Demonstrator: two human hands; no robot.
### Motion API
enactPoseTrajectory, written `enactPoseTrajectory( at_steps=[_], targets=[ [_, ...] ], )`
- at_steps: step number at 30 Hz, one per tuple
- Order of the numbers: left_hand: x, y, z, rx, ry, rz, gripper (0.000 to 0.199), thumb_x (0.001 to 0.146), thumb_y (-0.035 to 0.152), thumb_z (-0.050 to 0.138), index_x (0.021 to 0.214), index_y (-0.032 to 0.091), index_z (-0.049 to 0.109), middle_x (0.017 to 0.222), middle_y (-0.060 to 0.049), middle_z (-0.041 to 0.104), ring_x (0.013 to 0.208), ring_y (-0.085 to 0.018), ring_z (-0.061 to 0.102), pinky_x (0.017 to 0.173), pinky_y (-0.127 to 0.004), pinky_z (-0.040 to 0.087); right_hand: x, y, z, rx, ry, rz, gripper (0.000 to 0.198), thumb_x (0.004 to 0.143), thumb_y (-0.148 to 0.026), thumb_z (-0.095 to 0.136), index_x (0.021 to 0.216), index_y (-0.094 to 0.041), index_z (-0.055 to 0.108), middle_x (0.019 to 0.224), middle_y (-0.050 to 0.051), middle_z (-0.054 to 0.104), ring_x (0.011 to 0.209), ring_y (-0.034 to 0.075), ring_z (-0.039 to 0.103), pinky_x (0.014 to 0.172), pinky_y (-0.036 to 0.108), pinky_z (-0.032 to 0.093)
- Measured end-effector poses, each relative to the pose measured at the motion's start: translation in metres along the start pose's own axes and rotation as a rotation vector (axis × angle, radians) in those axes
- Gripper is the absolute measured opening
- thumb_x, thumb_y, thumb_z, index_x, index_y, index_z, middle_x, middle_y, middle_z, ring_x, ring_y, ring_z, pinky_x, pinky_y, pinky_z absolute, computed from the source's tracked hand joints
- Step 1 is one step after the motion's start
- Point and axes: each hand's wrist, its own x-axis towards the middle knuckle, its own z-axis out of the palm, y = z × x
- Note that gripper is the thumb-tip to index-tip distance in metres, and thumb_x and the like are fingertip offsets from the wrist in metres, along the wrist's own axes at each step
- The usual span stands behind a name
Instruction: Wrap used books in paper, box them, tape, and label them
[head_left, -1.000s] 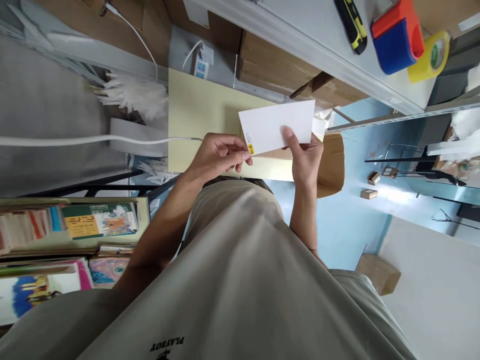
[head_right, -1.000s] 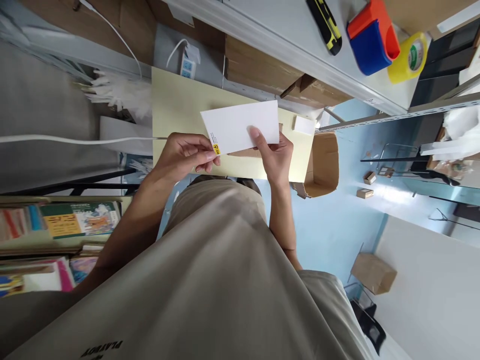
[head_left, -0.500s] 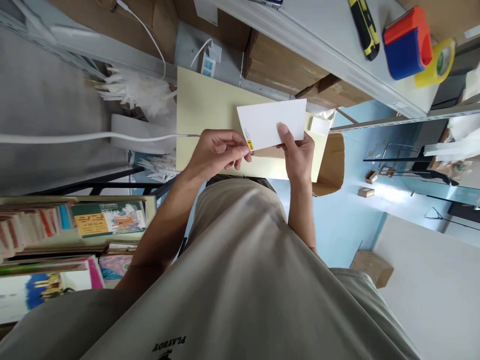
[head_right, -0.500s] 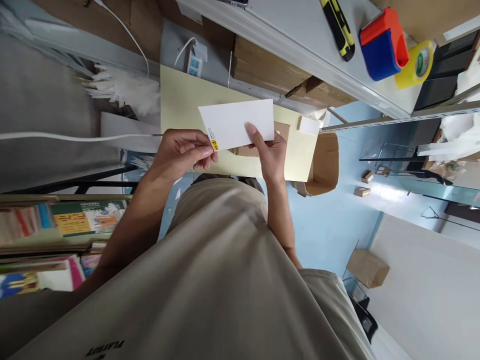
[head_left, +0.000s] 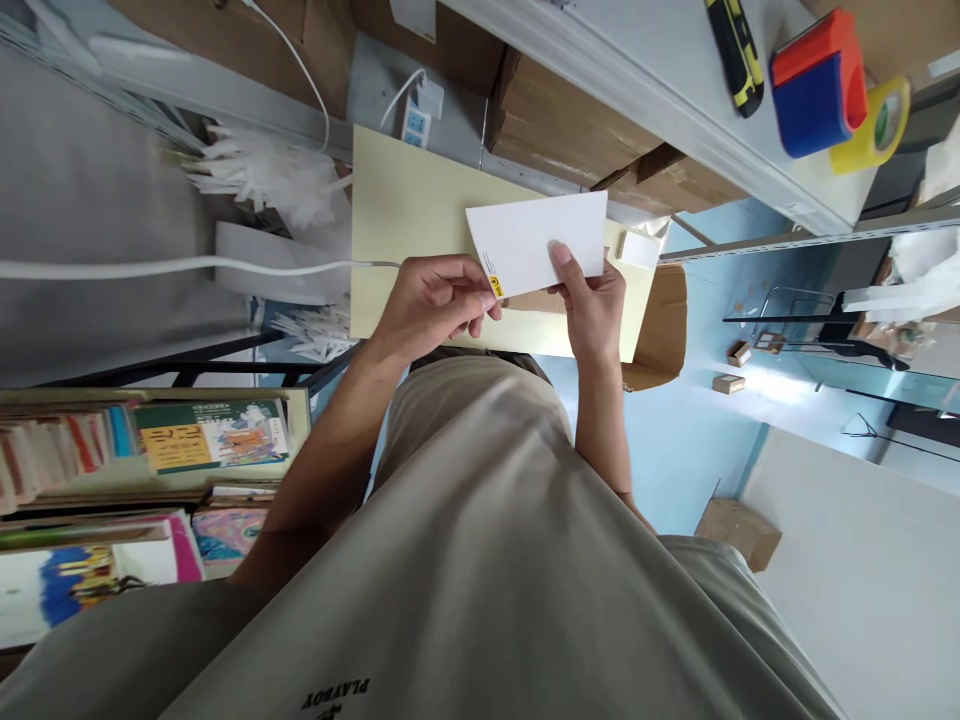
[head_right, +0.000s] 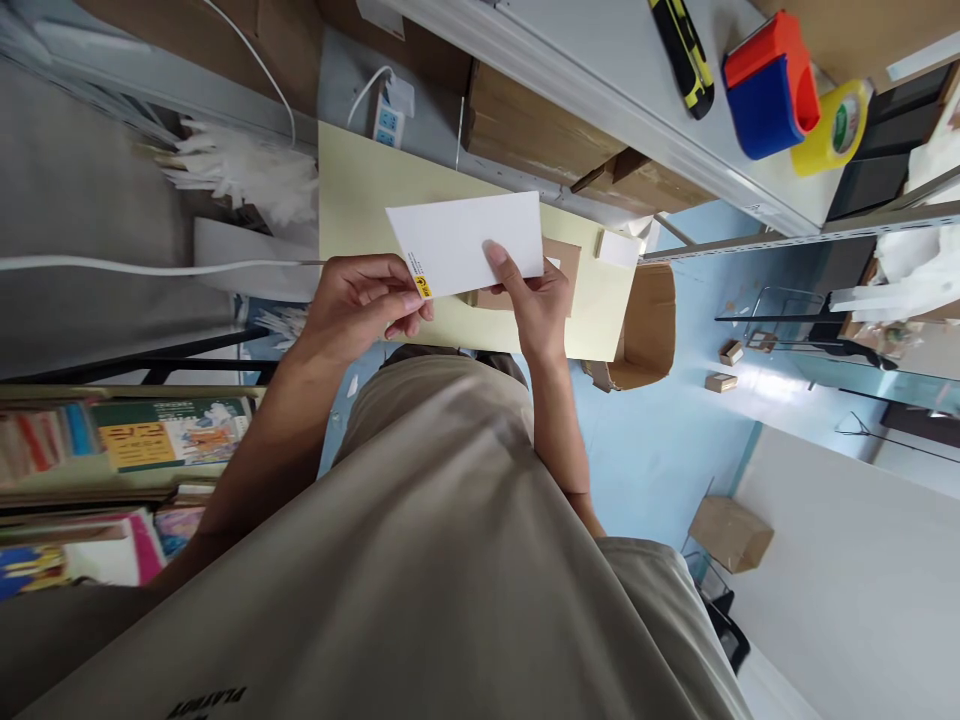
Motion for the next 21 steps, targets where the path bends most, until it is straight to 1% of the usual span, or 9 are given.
enactPoseTrajectory(
  at_steps=[4,7,11,16,21],
  targets=[
    [-0.002,0.000,-0.001,-0.002,-0.022,0.003,0.033,0.094,0.048,0.091,0.085,0.020,0.076,0.079,-0.005,0.081,0.050,-0.010,0.064,0.042,-0.022,0.039,-0.005,0.002,0.002,-0.075,-0.016,0.030,0.050,0.094,-0.076,0.090,0.097,-0.027,0.079,0.091,0.000,0.078,0.091,0.019,0.077,0.076,0.034,0.071],
    [-0.003,0.000,-0.001,-0.025,-0.029,-0.001,0.031,0.093,0.045,0.093,0.085,0.020,0.077,0.078,-0.004,0.081,0.048,-0.009,0.062,0.041,-0.022,0.036,-0.008,0.001,0.002,-0.089,-0.027,0.022,0.050,0.097,-0.077,0.087,0.097,-0.028,0.078,0.092,0.000,0.077,0.092,0.019,0.078,0.078,0.035,0.072],
    [-0.005,0.002,-0.002,-0.017,-0.017,-0.027,0.025,0.090,0.039,0.092,0.084,0.019,0.079,0.078,-0.005,0.082,0.049,-0.009,0.061,0.041,-0.021,0.035,-0.011,-0.003,0.003,-0.088,-0.013,0.040,0.053,0.094,-0.080,0.088,0.095,-0.028,0.078,0.092,0.001,0.078,0.092,0.019,0.078,0.077,0.033,0.071],
    [-0.007,0.002,-0.003,0.013,-0.016,-0.037,0.026,0.093,0.042,0.090,0.087,0.018,0.080,0.079,-0.006,0.082,0.051,-0.011,0.064,0.043,-0.022,0.039,-0.013,-0.007,0.006,-0.051,0.020,0.066,0.051,0.089,-0.076,0.094,0.092,-0.027,0.078,0.092,0.000,0.078,0.093,0.019,0.077,0.077,0.034,0.071],
    [-0.007,0.001,-0.003,-0.052,-0.019,-0.028,0.027,0.090,0.039,0.094,0.083,0.018,0.079,0.077,-0.005,0.081,0.047,-0.009,0.060,0.040,-0.020,0.034,-0.012,-0.005,0.006,-0.044,0.023,0.065,0.047,0.091,-0.072,0.094,0.092,-0.027,0.079,0.090,0.000,0.077,0.093,0.020,0.077,0.080,0.036,0.072]
  ],
)
